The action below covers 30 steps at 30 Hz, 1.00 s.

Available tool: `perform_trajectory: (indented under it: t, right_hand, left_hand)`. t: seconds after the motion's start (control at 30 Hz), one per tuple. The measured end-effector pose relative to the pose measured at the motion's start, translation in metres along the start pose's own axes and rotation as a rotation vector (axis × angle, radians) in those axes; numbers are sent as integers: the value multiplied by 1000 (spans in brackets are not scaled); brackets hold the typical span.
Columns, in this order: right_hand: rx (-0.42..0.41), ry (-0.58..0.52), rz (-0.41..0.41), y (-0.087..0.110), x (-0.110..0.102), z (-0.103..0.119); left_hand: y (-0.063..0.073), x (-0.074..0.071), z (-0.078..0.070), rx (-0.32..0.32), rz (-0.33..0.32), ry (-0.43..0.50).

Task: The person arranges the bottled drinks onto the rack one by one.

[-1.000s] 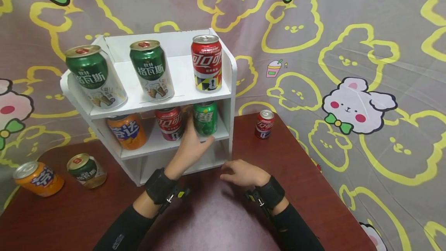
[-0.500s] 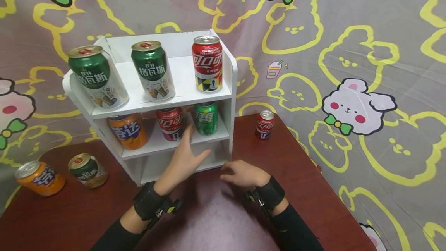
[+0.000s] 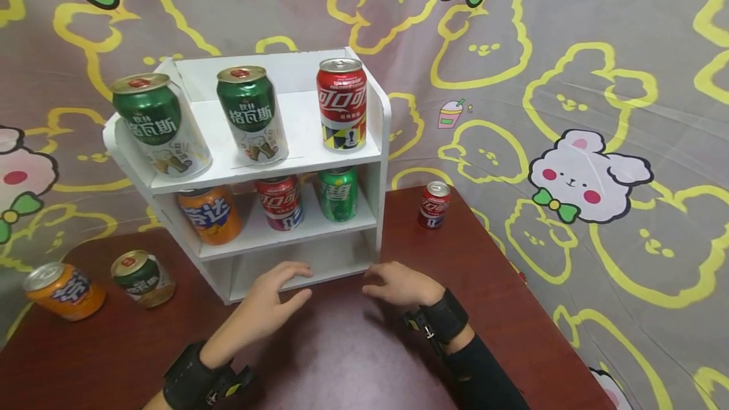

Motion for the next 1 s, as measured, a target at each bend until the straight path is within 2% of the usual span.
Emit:
perform_trajectory:
  t: [0.2, 0.27, 0.37, 0.43, 0.5, 0.57, 0.7, 0.87, 1.0]
  right_hand:
    - [2, -9, 1, 3, -1, -5]
    - [11, -3, -8, 4, -3, -8]
    - [31, -6, -23, 6, -8, -17]
    - [46, -4, -31, 7, -12, -25]
    - [74, -6, -49, 7, -18, -35]
    - [120, -5, -72, 8, -24, -46]
    - [262, 31, -138, 10, -38, -72]
    - [462, 77, -266, 12, -59, -103]
    - [581, 19, -387, 6, -70, -120]
  left_hand:
    - [22, -16, 20, 38, 174, -49]
    - [28, -23, 27, 29, 224, -61]
    - [38, -37, 39, -23, 309, -78]
    - [43, -48, 46, -81, 374, -94]
    - [48, -60, 52, -138, 412, -116]
    - [51, -71, 57, -193, 420, -138]
    - [54, -87, 65, -277, 370, -173]
    - [53, -98, 73, -349, 359, -232]
    - [52, -104, 79, -374, 370, -283]
Point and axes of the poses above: each hand's wrist, its own y-axis away from the middle knuckle, its own x-axis out of the palm, z = x × y, the point moved 3 cm from there along -y, towards the middle knuckle, and after that the axes turned 8 degrees about -z, right-handed, at the moved point
